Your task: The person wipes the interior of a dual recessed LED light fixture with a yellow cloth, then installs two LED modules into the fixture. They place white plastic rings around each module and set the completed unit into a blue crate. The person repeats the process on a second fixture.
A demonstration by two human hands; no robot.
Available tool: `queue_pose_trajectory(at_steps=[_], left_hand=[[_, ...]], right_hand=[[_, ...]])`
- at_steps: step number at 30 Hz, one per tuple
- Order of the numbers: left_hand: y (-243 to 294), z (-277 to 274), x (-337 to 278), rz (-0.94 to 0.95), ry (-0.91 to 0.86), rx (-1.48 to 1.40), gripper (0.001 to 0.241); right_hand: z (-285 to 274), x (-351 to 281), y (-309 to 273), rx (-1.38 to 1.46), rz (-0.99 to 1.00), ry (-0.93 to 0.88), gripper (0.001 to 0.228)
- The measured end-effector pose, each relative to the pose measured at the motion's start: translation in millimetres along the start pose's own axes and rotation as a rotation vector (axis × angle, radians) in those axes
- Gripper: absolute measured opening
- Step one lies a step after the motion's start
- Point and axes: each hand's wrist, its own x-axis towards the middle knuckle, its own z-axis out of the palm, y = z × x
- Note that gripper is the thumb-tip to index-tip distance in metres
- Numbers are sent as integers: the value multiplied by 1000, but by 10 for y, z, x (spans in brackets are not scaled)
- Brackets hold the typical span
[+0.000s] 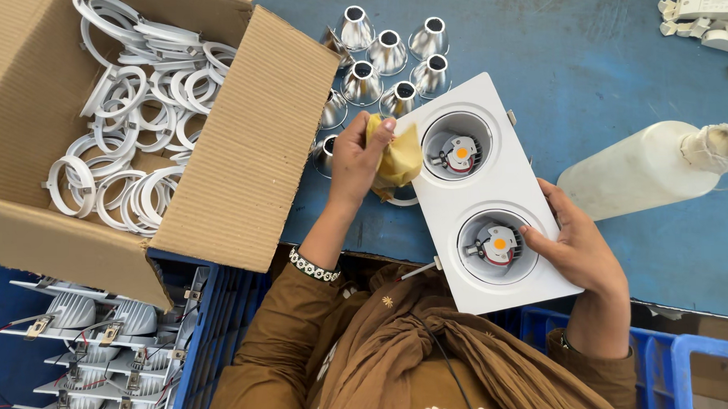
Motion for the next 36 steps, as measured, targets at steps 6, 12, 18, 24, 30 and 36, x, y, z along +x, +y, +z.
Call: queue_pose_trajectory(at_steps=[6,12,18,24,30,36], left_hand=[[-143,470,-212,727,-136,1134,18],[-223,606,-277,657,-328,1175,51],[-151,673,-125,620,-427,1251,66],[-119,724,-166,608,-354,1390,73],[-133,650,-157,606,-422,1192,66],[-223,678,-124,764,-283,1242,71]], right_hand=[[5,-9,6,48,-2,-12,72],[10,-1,-4,46,9,-22,71],[-12,-10,-34,2,-16,-20,72],[-2,-6,-58,-56,51,-2,72],[6,-13,-80,-80,39,0,72],[12,-12,-76,-54,48,3,72]])
